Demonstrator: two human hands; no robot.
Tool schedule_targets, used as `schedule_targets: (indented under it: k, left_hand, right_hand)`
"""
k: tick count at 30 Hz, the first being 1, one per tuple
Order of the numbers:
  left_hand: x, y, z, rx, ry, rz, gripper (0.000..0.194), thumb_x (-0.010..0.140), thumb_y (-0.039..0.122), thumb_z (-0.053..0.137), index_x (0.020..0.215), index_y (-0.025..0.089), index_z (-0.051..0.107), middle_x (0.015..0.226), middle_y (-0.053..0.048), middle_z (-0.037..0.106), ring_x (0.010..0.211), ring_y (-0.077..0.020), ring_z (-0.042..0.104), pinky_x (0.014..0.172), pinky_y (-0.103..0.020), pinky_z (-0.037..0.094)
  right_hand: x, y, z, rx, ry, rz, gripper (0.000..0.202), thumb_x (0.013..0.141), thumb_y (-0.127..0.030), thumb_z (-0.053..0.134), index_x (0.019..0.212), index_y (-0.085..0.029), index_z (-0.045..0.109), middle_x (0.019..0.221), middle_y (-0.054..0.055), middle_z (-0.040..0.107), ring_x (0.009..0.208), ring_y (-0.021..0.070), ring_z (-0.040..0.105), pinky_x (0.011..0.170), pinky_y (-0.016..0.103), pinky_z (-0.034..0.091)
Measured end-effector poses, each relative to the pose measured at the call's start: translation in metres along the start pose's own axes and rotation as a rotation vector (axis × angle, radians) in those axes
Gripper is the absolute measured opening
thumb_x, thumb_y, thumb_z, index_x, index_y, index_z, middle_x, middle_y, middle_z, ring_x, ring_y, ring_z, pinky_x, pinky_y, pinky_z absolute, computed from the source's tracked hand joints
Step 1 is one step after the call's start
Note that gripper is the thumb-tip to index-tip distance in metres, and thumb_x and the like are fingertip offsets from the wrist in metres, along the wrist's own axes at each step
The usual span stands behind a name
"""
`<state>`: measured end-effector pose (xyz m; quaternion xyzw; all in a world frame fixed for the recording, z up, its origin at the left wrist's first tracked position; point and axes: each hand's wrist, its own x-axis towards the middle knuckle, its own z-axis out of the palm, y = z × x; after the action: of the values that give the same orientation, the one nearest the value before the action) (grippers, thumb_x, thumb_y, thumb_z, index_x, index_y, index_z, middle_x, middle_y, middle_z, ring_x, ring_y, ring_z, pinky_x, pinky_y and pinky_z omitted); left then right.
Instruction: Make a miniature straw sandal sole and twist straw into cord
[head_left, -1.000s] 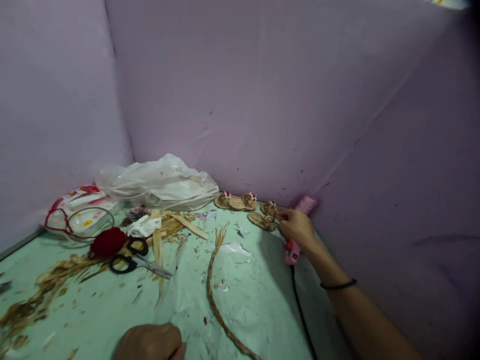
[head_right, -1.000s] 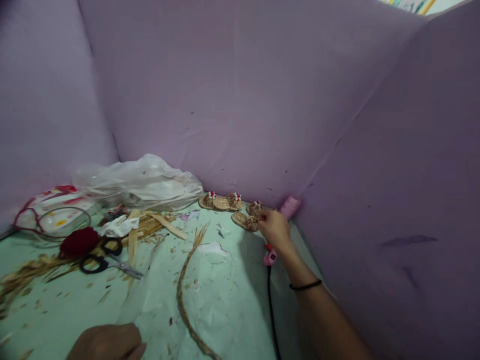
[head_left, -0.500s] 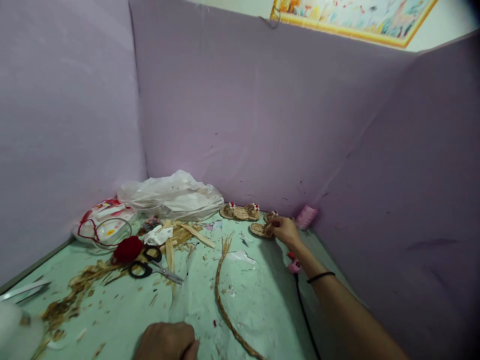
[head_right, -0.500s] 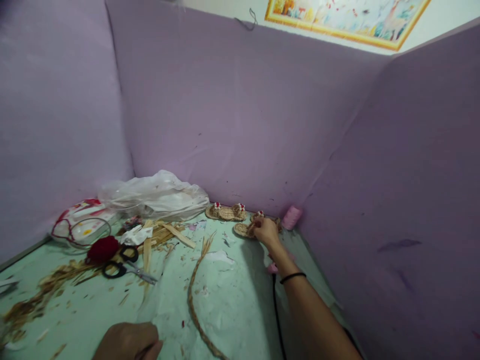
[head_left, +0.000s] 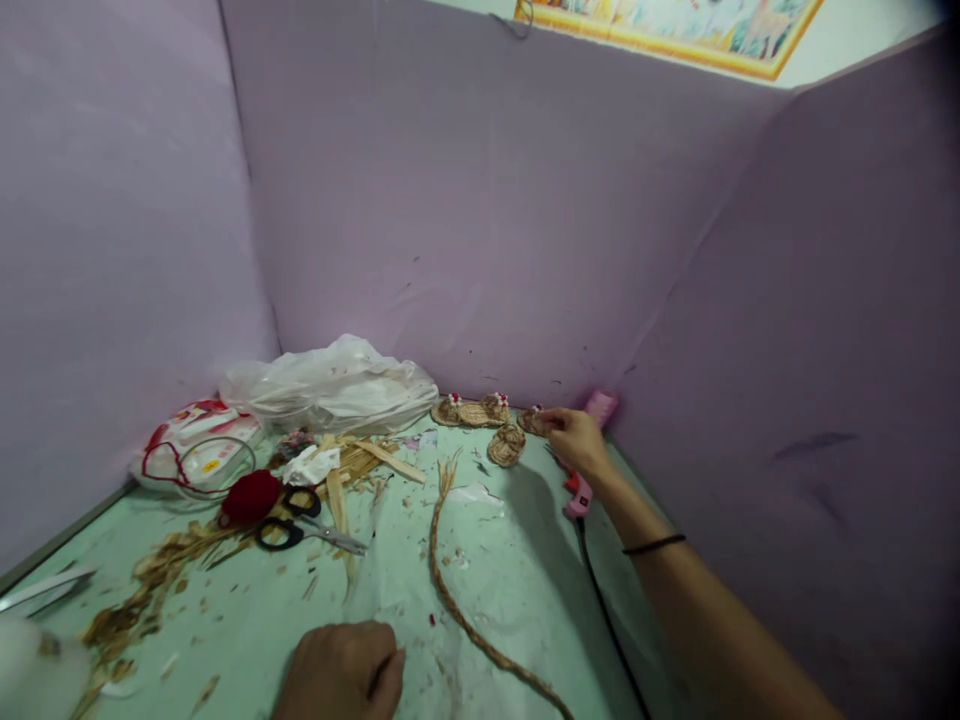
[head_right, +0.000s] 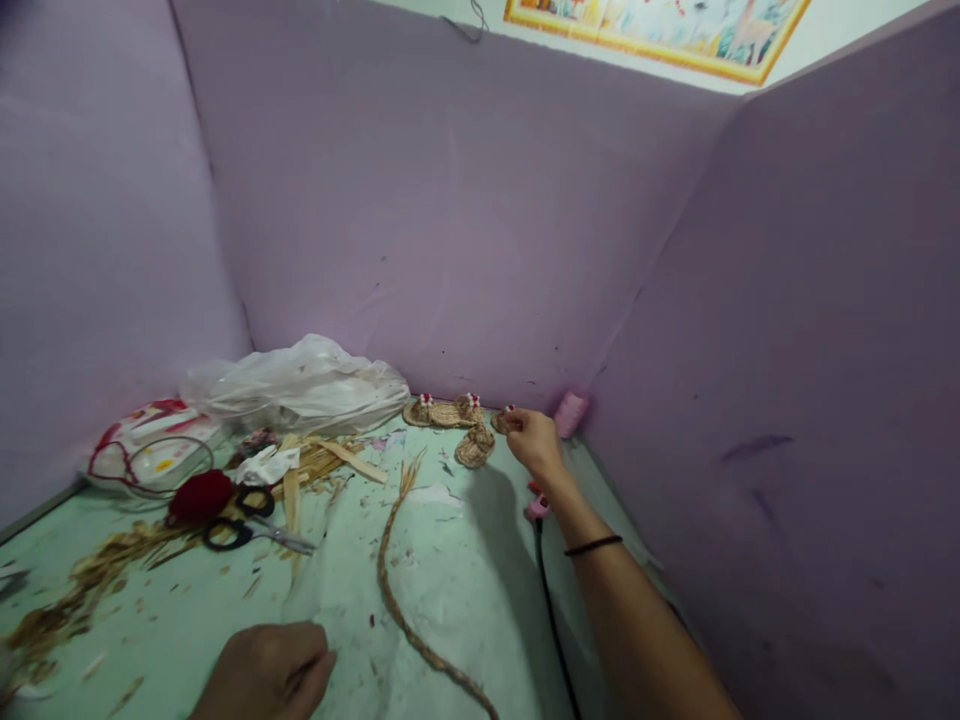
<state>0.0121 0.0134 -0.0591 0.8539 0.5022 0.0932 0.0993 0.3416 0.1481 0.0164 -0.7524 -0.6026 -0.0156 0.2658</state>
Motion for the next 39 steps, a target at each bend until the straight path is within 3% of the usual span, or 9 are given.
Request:
schedule_targets:
  k: [5,10,13,16,20,24,28,33,39]
  left_hand:
    - [0.000,0.001,-0.006,-0.031,-0.068,-0.019,0.034,0.080,0.031,0.032,0.054,0.018,0.049,0.054,-0.001,0.057,0.054,-0.0135,0.052,0.052,-0.026,0.023]
    - [-0.001,0.000,-0.009,-0.057,-0.055,-0.053,0.035,0.078,0.033,0.034,0.049,0.017,0.043,0.051,0.000,0.051,0.051,-0.0117,0.044,0.052,-0.025,0.020]
    - [0.000,-0.001,-0.011,-0.097,-0.036,-0.069,0.036,0.077,0.035,0.035,0.047,0.017,0.041,0.048,0.002,0.045,0.049,-0.0105,0.039,0.052,-0.024,0.019]
    - [0.000,-0.002,-0.012,-0.134,-0.019,-0.051,0.037,0.077,0.036,0.037,0.046,0.016,0.040,0.046,0.003,0.040,0.048,-0.0099,0.036,0.051,-0.024,0.020]
    - [0.001,-0.001,-0.015,-0.298,0.097,-0.058,0.031,0.078,0.038,0.038,0.054,0.018,0.046,0.049,0.003,0.044,0.049,-0.0105,0.040,0.051,-0.022,0.029]
    - [0.002,-0.001,-0.020,-0.414,0.368,-0.006,0.027,0.078,0.024,0.039,0.101,0.019,0.052,0.090,-0.003,0.059,0.067,-0.0123,0.053,0.064,-0.024,0.042]
    - [0.004,-0.008,-0.019,-0.233,0.351,0.193,0.044,0.071,0.007,0.036,0.108,0.022,0.053,0.118,-0.005,0.050,0.100,-0.0170,0.051,0.082,-0.029,0.042]
    - [0.004,-0.010,-0.026,-0.207,0.243,0.293,0.028,0.072,0.009,0.039,0.080,0.020,0.063,0.098,-0.004,0.061,0.093,-0.0160,0.053,0.081,-0.029,0.041]
    - [-0.003,-0.014,-0.063,-0.565,0.598,0.061,0.018,0.073,0.020,0.047,0.081,0.015,0.062,0.073,-0.002,0.063,0.069,-0.0128,0.056,0.067,-0.025,0.045]
  right_hand:
    - [-0.054,-0.017,-0.025,0.037,-0.108,0.008,0.028,0.070,-0.024,0.047,0.087,-0.015,0.068,0.073,0.005,0.068,0.064,0.0163,0.059,0.056,0.023,0.039]
    - [-0.127,-0.043,-0.043,0.035,-0.457,-0.051,0.024,0.071,-0.030,0.049,0.075,-0.015,0.068,0.068,0.005,0.067,0.061,0.0155,0.057,0.054,0.023,0.036]
    - [-0.166,-0.058,-0.041,-0.078,-0.618,-0.023,0.024,0.061,-0.036,0.061,0.074,-0.017,0.068,0.072,0.006,0.067,0.064,0.0174,0.057,0.053,0.025,0.033]
    - [-0.193,-0.064,-0.030,-0.164,-0.599,-0.026,0.017,0.059,-0.028,0.062,0.074,-0.020,0.067,0.077,0.005,0.066,0.071,0.0188,0.057,0.055,0.025,0.031]
    - [-0.205,-0.064,-0.019,-0.070,-0.513,-0.107,0.012,0.068,-0.019,0.051,0.073,-0.020,0.063,0.074,0.003,0.065,0.070,0.0162,0.055,0.056,0.024,0.029]
    - [-0.208,-0.065,-0.025,0.168,-0.492,-0.304,0.013,0.073,-0.014,0.046,0.076,-0.019,0.057,0.073,0.001,0.062,0.066,0.0125,0.052,0.057,0.022,0.031]
    - [-0.211,-0.065,-0.035,0.408,-0.449,-0.378,0.011,0.075,-0.012,0.045,0.076,-0.018,0.053,0.072,-0.001,0.058,0.066,0.0110,0.049,0.059,0.022,0.033]
    - [-0.209,-0.060,-0.033,0.631,-0.352,-0.226,0.007,0.079,-0.020,0.045,0.075,-0.018,0.049,0.064,-0.003,0.049,0.058,0.0090,0.044,0.054,0.021,0.034]
    - [-0.202,-0.057,-0.035,0.884,-0.423,0.051,0.019,0.072,-0.033,0.057,0.072,-0.014,0.054,0.056,-0.005,0.043,0.044,0.0045,0.034,0.040,0.017,0.028]
